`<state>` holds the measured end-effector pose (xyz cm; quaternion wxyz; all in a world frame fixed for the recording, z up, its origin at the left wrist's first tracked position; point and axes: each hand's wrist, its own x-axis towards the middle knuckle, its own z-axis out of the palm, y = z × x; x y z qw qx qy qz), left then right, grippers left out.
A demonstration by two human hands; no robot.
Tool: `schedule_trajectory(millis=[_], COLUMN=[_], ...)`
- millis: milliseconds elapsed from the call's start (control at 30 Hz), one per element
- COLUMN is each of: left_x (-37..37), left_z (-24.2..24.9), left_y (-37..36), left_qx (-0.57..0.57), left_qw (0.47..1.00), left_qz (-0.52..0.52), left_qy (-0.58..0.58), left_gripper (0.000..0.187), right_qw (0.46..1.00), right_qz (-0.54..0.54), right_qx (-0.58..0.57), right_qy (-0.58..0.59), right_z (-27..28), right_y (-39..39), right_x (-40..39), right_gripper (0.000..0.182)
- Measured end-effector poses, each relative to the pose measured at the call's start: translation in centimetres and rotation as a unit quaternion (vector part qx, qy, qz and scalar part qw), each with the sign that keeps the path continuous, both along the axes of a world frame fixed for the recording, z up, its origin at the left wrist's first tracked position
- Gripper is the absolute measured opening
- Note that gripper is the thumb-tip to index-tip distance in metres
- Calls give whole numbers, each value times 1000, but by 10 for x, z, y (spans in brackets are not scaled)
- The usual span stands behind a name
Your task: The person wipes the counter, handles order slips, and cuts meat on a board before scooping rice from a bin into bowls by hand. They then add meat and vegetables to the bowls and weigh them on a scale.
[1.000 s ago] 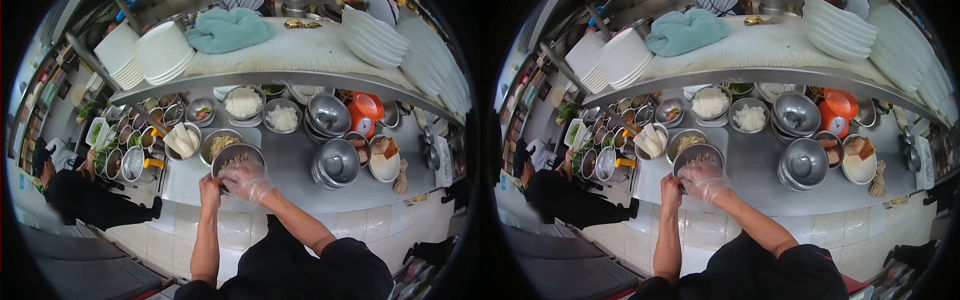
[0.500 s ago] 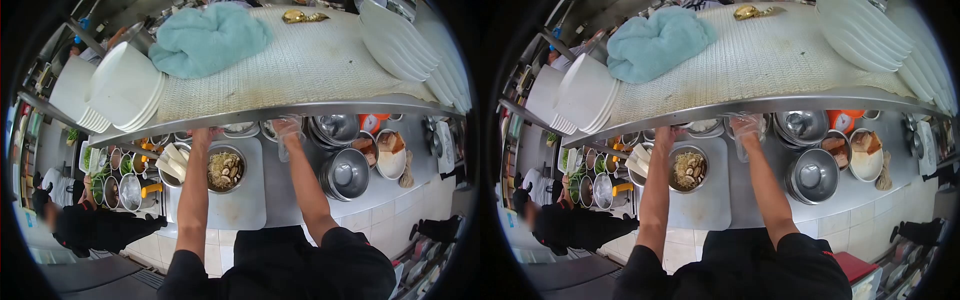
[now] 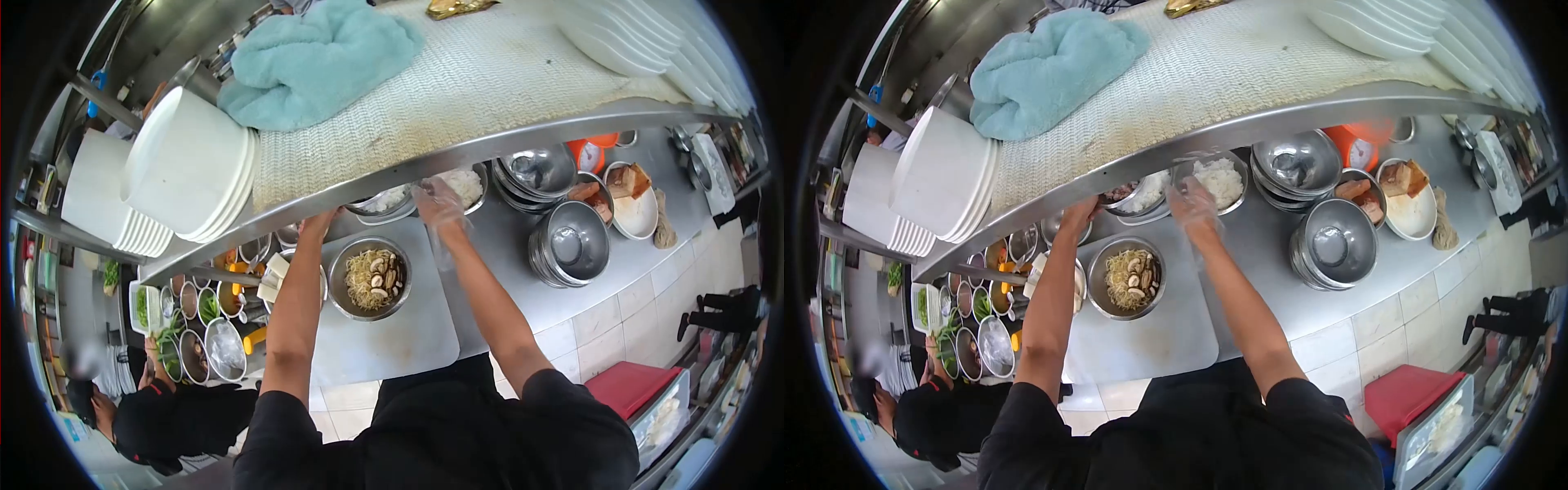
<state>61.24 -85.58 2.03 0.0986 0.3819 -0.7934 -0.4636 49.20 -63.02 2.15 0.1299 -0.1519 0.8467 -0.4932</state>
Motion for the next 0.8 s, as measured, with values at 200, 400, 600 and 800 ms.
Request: schedule_trajectory(millis=[200,400,600,800], left_x=[7,19,27,49], left_z=[-85,-89,-39,2], left_y=[-45,-43,-17,-2], left_qx=[-133,51,157,111], left_qw=[982,975,959,943], left_qz=[110,-53,-27,200], left_qy=[74,210,234,240], left_gripper=[45,45,51,42], right_qw=[985,988,868,725], right_qz=[59,5,-94,-60], right_qx=[75,-55,-82,140], right_qy=[145,147,481,672], right_z=[-40,87,223,334], right_y=[-47,62,181,199], right_x=[-39,23,4,-128], right_gripper=[32,23,13,25])
